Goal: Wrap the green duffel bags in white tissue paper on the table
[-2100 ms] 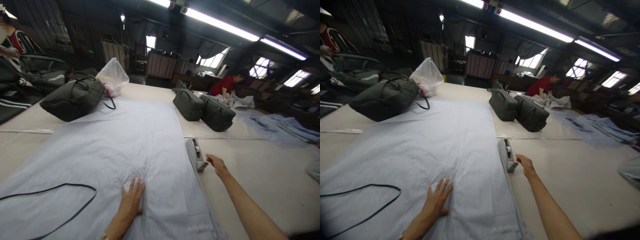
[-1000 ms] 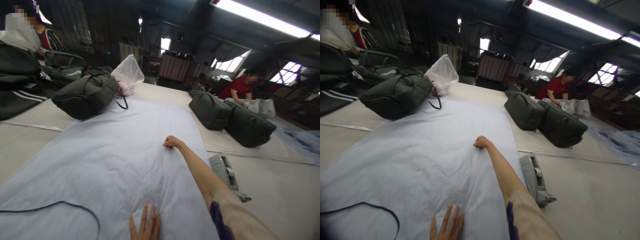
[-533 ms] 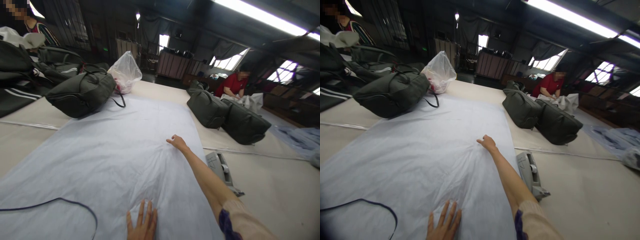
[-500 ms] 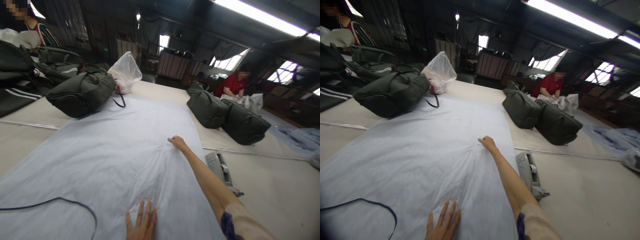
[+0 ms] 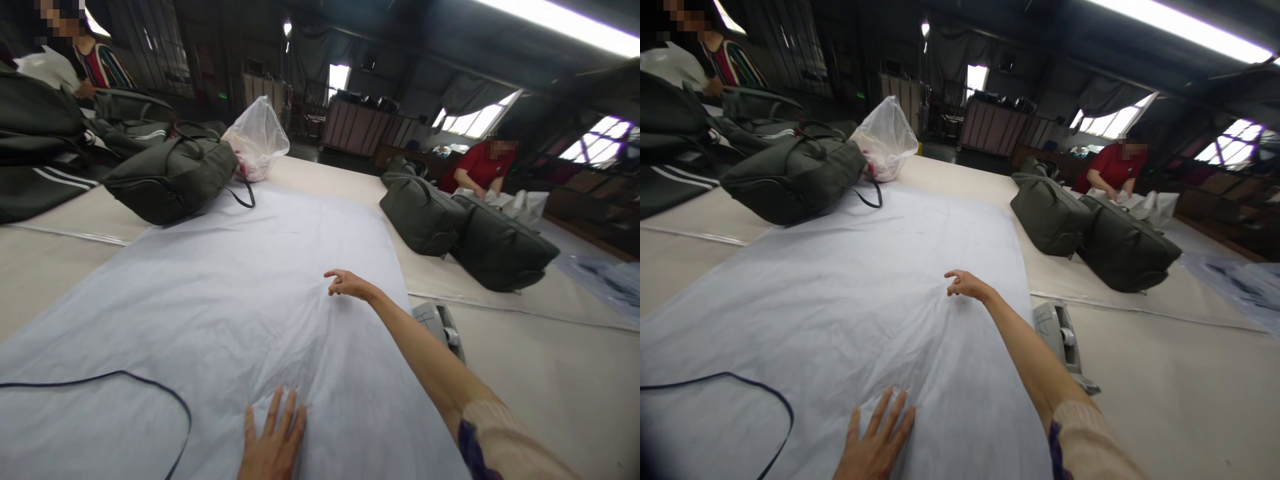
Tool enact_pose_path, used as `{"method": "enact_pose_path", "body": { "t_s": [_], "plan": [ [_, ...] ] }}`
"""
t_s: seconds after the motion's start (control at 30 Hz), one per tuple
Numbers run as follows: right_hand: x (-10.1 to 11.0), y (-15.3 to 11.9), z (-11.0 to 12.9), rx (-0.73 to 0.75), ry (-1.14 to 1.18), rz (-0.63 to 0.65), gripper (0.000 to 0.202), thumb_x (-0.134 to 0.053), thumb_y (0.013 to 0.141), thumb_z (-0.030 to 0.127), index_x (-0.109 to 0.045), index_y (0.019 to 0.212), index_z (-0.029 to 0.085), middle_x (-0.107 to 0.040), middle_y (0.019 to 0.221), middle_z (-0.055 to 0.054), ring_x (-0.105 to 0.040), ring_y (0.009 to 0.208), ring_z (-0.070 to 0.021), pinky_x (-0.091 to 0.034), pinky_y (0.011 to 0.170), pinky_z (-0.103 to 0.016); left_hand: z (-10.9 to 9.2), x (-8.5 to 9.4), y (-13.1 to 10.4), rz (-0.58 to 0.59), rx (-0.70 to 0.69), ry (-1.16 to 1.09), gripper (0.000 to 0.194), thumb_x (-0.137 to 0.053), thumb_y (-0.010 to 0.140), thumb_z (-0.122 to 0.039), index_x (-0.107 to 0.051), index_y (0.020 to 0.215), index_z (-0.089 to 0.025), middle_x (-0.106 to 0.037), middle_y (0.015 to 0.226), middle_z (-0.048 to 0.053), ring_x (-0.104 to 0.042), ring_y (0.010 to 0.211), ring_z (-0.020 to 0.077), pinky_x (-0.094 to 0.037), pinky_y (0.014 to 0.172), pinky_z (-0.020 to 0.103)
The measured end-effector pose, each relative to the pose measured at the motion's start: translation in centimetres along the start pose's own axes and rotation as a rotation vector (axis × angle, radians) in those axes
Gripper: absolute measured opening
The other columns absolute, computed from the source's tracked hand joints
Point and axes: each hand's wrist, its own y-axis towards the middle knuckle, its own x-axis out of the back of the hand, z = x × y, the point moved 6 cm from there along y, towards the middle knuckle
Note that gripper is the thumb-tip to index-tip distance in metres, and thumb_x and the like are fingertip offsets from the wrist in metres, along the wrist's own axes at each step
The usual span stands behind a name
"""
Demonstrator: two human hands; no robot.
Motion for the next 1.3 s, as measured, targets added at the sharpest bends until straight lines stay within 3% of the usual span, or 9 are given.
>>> {"method": "enact_pose_path", "body": {
  "t_s": [0.1,0.23,0.33,0.47,0.6,0.73,1.0,1.1,1.3],
  "plan": [
    [-0.3,1.7,0.2,0.008,-0.045,-0.005,0.058,-0.068,0.069,0.013,-0.055,0.126,0.014,-0.070,0.072,0.000,-0.056,0.064,-0.0117,-0.044,0.062,-0.023,-0.1,0.0,0.0,-0.001,0.022,0.009,0.082,-0.037,0.072,0.003,-0.040,0.145,-0.035,-0.034,0.155,0.005,-0.026,0.144,0.0353,-0.016,0.104,0.079],
    [-1.0,3.3,-0.4,0.038,-0.130,-0.027,0.066,-0.065,0.070,0.011,-0.049,0.133,0.019,-0.072,0.095,-0.003,-0.058,0.069,-0.0109,-0.045,0.064,-0.022,-0.3,-0.1,0.1,-0.024,0.066,0.008,0.082,-0.033,0.072,0.005,-0.043,0.142,-0.037,-0.036,0.154,0.002,-0.028,0.143,0.0339,-0.016,0.106,0.078],
    [-0.8,3.6,-1.3,0.050,-0.248,-0.117,0.066,-0.065,0.068,0.008,-0.049,0.131,0.022,-0.066,0.113,-0.003,-0.057,0.076,-0.0110,-0.045,0.069,-0.024,-0.4,-0.3,0.2,-0.046,0.081,0.005,0.083,-0.029,0.074,0.008,-0.044,0.140,-0.040,-0.039,0.152,0.000,-0.030,0.143,0.0331,-0.017,0.106,0.079],
    [0.3,3.6,-2.2,0.022,-0.418,-0.255,0.055,-0.067,0.063,0.004,-0.055,0.114,0.019,-0.059,0.113,-0.005,-0.055,0.092,-0.0156,-0.042,0.083,-0.027,-0.3,-0.9,0.2,-0.064,0.083,-0.002,0.085,-0.027,0.075,0.009,-0.039,0.141,-0.043,-0.039,0.152,0.000,-0.029,0.143,0.0341,-0.016,0.107,0.078],
    [1.4,3.6,-2.4,-0.073,-0.516,-0.328,0.048,-0.080,0.057,0.015,-0.058,0.099,0.019,-0.058,0.106,-0.007,-0.056,0.095,-0.0216,-0.042,0.083,-0.032,-0.3,-1.4,0.3,-0.071,0.082,-0.023,0.085,-0.026,0.076,0.009,-0.036,0.142,-0.044,-0.040,0.152,0.001,-0.029,0.143,0.0350,-0.014,0.107,0.079],
    [3.0,2.8,-2.3,-0.153,-0.520,-0.405,0.058,-0.090,0.048,0.031,-0.058,0.095,0.018,-0.058,0.106,-0.009,-0.058,0.097,-0.0259,-0.045,0.080,-0.035,-0.3,-0.7,0.3,-0.057,0.101,-0.034,0.084,-0.024,0.076,0.009,-0.044,0.139,-0.043,-0.041,0.151,-0.002,-0.031,0.142,0.0322,-0.017,0.107,0.078],
    [4.3,-0.7,-2.7,-0.070,-0.313,-0.525,0.043,-0.073,0.074,0.038,-0.062,0.110,0.017,-0.066,0.107,-0.008,-0.064,0.090,-0.0179,-0.049,0.077,-0.028,-0.7,1.7,-0.3,0.041,0.017,-0.054,0.079,-0.043,0.072,-0.001,-0.039,0.146,-0.030,-0.031,0.157,0.008,-0.023,0.145,0.0363,-0.012,0.105,0.080],
    [3.8,-0.9,-3.1,-0.052,-0.283,-0.564,0.037,-0.073,0.072,0.036,-0.065,0.102,0.017,-0.068,0.097,-0.006,-0.065,0.084,-0.0178,-0.050,0.073,-0.027,-0.5,1.7,-0.4,0.075,0.014,-0.067,0.079,-0.048,0.073,-0.006,-0.036,0.147,-0.030,-0.027,0.158,0.009,-0.019,0.146,0.0360,-0.010,0.105,0.079],
    [2.5,-0.8,-1.8,0.017,-0.429,-0.585,0.032,-0.040,0.093,0.037,-0.065,0.098,0.018,-0.068,0.094,-0.005,-0.062,0.089,-0.0180,-0.047,0.081,-0.028,-0.1,1.1,-0.2,0.114,0.012,-0.132,0.083,-0.064,0.072,-0.028,-0.033,0.149,-0.031,-0.023,0.160,0.010,-0.012,0.147,0.0390,-0.002,0.107,0.077]
  ]
}}
